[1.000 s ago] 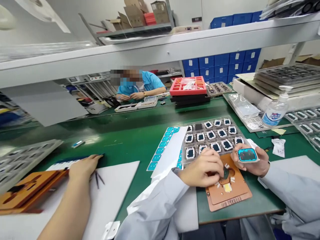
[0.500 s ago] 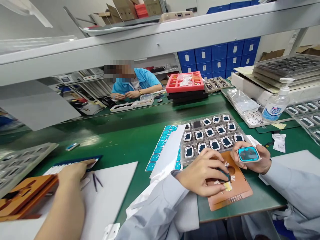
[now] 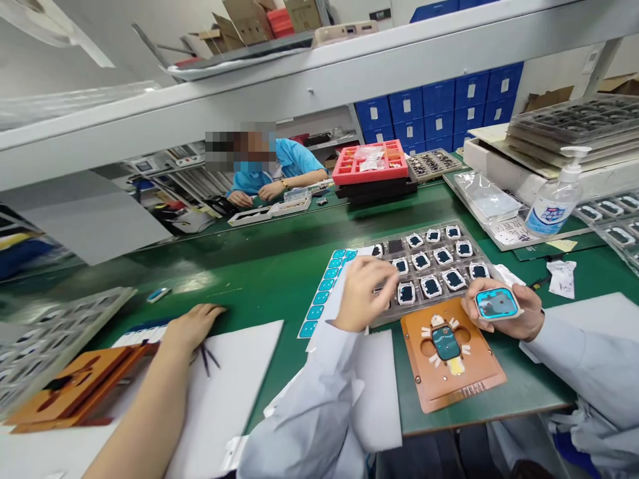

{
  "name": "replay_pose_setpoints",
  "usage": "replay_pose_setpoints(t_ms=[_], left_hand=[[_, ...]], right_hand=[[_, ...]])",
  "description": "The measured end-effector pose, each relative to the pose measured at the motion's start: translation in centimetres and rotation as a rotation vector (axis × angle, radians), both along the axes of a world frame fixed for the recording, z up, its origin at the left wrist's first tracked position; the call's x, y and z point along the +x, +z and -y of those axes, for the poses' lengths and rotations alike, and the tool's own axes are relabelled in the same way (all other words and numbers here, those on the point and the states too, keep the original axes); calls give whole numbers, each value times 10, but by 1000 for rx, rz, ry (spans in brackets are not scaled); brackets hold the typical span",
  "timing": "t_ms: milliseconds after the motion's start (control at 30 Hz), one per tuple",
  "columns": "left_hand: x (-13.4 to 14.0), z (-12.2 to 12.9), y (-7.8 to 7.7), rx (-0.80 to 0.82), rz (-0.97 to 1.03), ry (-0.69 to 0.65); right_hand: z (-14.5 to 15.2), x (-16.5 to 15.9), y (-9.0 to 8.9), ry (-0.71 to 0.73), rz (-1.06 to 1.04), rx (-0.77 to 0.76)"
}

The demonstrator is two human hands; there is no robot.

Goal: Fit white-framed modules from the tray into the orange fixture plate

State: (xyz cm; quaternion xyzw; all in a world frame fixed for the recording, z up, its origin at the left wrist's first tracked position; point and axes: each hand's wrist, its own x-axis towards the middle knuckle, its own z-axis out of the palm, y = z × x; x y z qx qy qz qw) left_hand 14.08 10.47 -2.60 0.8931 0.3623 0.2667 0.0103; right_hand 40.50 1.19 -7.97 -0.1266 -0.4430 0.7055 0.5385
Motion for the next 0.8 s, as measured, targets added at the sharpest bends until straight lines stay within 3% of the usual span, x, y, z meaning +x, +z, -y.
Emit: replay_pose_setpoints(t_ms=[33,100,333,433,567,700,800], left_hand=[[-7,-9,1,-62,-109,163],[-19,-22,1,-154,-261,335],[-27,-28,-7,-286,-436,504],[-22,-29,-12,-317,-405,549],[-13,-30,-16,-277,-281,531],[-4,-24,-21,-204,-202,423],[0,-26,-31,-153,-185,333]], right_hand=[[0,0,0,10,9,-8],[-1,1,1,31,26,-22],[3,1,2,9,58,-15],[1,2,11,-86,195,-61],[-27,-2,39,-423,579,-21],[-84,-18,63,-550,1085,306],[-138,-34,65,-583,1541,573]])
